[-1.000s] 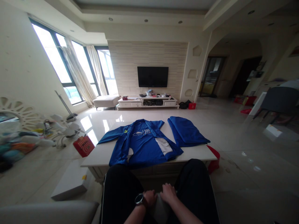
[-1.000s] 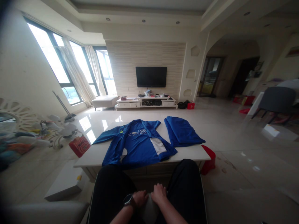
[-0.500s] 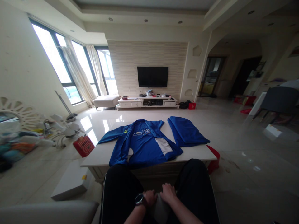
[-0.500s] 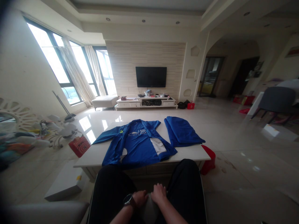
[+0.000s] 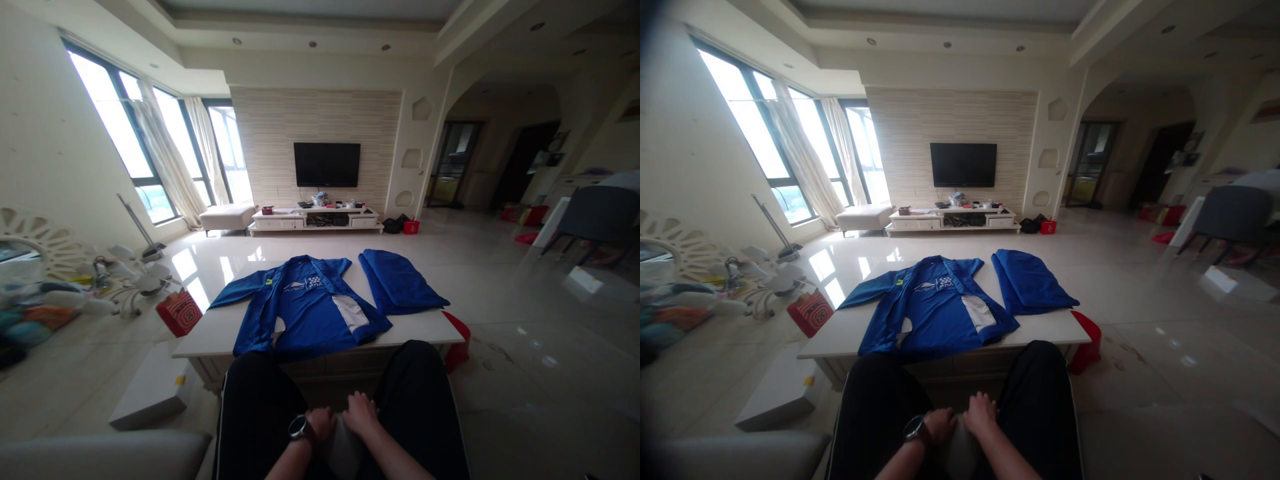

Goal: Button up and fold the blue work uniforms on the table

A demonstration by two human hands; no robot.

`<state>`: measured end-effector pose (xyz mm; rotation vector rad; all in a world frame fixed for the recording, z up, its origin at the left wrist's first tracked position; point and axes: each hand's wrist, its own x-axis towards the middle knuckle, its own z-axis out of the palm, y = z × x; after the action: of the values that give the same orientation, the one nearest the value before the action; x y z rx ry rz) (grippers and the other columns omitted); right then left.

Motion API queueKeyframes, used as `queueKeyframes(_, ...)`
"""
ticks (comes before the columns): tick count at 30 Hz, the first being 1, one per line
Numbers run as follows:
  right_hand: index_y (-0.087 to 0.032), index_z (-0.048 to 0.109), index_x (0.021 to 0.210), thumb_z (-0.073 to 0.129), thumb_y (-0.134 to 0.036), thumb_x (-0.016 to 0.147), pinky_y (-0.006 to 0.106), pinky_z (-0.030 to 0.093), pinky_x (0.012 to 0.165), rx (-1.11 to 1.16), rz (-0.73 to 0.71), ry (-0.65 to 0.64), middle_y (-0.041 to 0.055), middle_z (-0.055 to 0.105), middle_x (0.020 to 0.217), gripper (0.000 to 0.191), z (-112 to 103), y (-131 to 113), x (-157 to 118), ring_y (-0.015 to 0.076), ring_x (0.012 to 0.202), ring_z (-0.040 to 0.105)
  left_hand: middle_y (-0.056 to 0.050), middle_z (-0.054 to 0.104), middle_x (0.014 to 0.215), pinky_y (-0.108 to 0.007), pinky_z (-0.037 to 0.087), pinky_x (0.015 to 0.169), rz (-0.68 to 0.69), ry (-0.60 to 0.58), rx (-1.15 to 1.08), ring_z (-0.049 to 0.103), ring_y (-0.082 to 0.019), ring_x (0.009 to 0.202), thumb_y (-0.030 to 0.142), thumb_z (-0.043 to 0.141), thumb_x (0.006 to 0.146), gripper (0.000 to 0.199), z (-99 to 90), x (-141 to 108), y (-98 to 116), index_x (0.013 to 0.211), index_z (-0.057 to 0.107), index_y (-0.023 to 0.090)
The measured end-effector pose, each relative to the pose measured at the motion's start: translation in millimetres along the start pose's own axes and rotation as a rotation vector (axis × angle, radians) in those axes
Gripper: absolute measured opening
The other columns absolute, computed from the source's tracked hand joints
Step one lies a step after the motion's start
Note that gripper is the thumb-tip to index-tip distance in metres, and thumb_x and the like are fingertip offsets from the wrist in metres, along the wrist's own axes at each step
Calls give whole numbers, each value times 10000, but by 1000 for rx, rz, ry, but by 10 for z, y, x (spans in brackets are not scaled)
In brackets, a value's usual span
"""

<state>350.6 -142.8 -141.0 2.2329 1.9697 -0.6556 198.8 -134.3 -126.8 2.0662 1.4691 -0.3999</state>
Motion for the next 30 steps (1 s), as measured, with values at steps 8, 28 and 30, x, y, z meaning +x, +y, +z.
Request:
queueKeyframes(8, -178, 746, 1221, 575, -262, 908, 500, 441, 1112, 5, -31, -3, 163, 693, 1322, 366, 9, 3, -7, 343, 1314, 594, -167, 695, 1366, -464, 459, 1097, -6, 2, -2, 638, -318, 1294, 396, 312, 1003, 533, -15, -16, 15, 1297, 684, 154)
queueKeyframes(28, -178, 747, 1238, 570, -291, 908, 537, 399, 1137, -20, 1, -6, 163, 675, 1362, 391, -6, -19, -25, 363, 1338, 566, -185, 690, 1368, -489, 462, 1098, -7, 1, 5, 630, -336, 1303, 407, 304, 995, 568, -16, -15, 15, 1330, 668, 128)
queueKeyframes(30, -171, 745, 1237, 558, -279, 913, 531, 403, 1136, -19, -16, -8, 166, 678, 1354, 390, 3, -11, -17, 357, 1330, 575, -178, 690, 1370, -485, 463, 1095, -8, -2, 3, 631, -331, 1302, 404, 304, 995, 559, -30, -32, 23, 1326, 671, 143)
